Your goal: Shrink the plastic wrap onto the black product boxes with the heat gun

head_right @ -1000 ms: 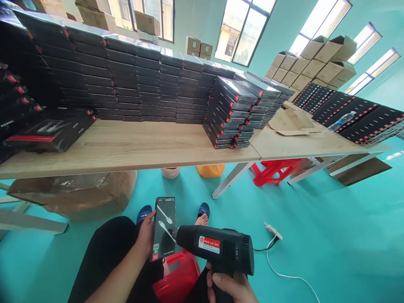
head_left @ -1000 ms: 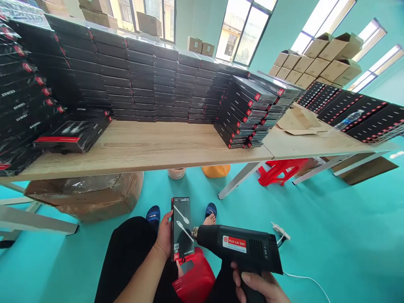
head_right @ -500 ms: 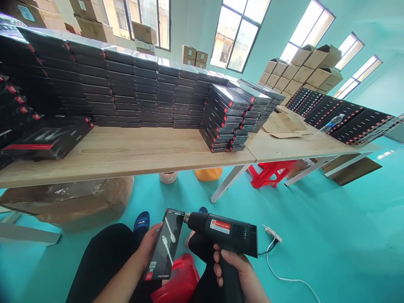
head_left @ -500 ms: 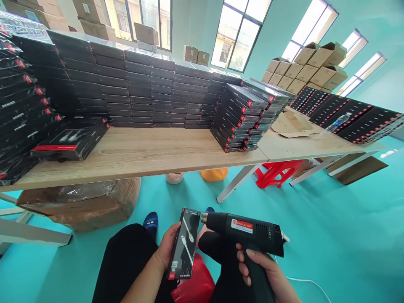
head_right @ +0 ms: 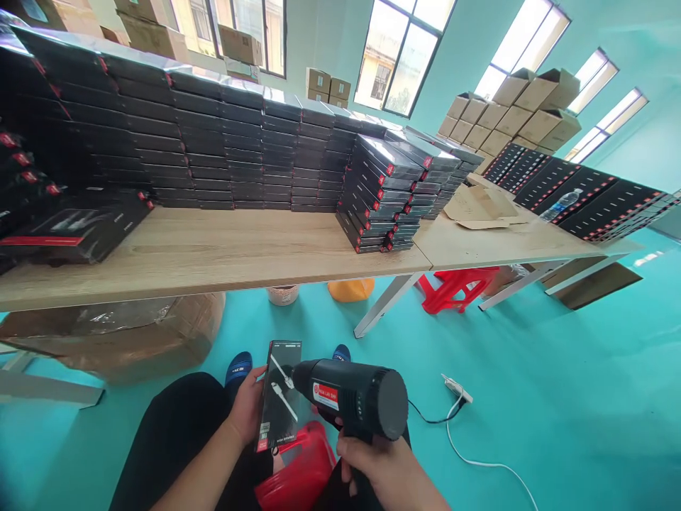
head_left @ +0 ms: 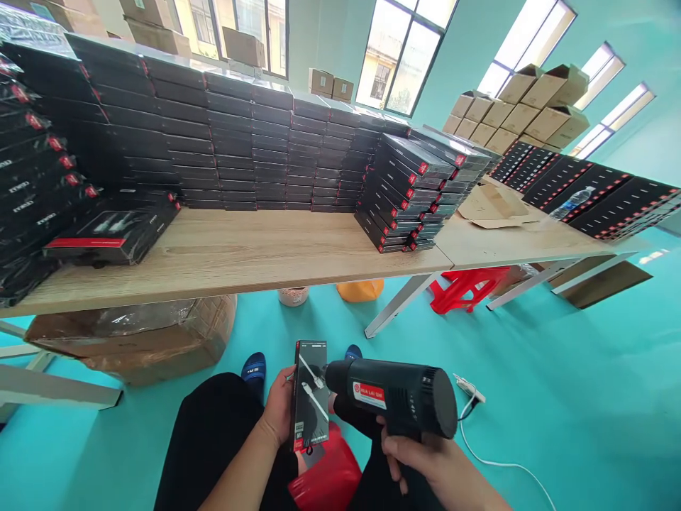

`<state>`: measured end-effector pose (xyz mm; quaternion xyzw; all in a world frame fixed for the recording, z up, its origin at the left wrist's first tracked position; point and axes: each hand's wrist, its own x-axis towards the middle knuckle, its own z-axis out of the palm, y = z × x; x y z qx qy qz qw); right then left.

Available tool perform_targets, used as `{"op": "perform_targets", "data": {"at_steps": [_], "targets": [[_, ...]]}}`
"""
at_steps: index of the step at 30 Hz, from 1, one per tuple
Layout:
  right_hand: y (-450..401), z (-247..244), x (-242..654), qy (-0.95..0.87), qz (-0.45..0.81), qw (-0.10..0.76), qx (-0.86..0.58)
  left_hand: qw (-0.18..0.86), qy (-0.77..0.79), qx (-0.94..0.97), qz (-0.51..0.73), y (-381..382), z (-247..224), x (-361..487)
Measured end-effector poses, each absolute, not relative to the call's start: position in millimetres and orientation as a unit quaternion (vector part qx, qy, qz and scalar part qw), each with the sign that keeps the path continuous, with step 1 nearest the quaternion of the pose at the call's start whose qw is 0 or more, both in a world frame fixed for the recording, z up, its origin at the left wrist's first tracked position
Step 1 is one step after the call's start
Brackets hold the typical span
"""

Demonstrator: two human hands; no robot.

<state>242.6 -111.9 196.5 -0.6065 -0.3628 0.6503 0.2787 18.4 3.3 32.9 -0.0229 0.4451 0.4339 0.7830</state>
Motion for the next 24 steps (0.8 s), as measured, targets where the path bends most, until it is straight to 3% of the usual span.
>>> {"op": "perform_targets", "data": {"at_steps": [4, 8, 13, 17, 21, 24], "targets": [[-116.2, 198.9, 251.0, -0.396, 0.666, 0.206, -0.598, 0.802, 0.403, -0.040, 0.438, 8.0, 35.2, 14.6], [-119.2, 197.5, 257.9, -0.350, 0.634, 0.280, -0.630, 0.823, 0.367, -0.052, 0.430, 10.6, 37.5, 13.9], [-125.4, 188.3, 258.6, -0.374, 0.654, 0.209, -0.624, 0.799, 0.371, -0.046, 0.470, 9.6, 34.6, 14.1], [-130.1, 181.0, 257.0, -0.358, 0.641, 0.264, -0.626, 0.799, 0.370, -0.039, 0.472, 8.9, 35.9, 13.0], [-131.9, 179.4, 254.1, -0.374, 0.658, 0.230, -0.612, 0.809, 0.366, -0.045, 0.458, 8.4, 39.4, 12.1], [-131.8, 178.1, 253.5, -0.353, 0.651, 0.272, -0.615, 0.806, 0.359, -0.027, 0.469, 8.0, 40.0, 12.4]]}}
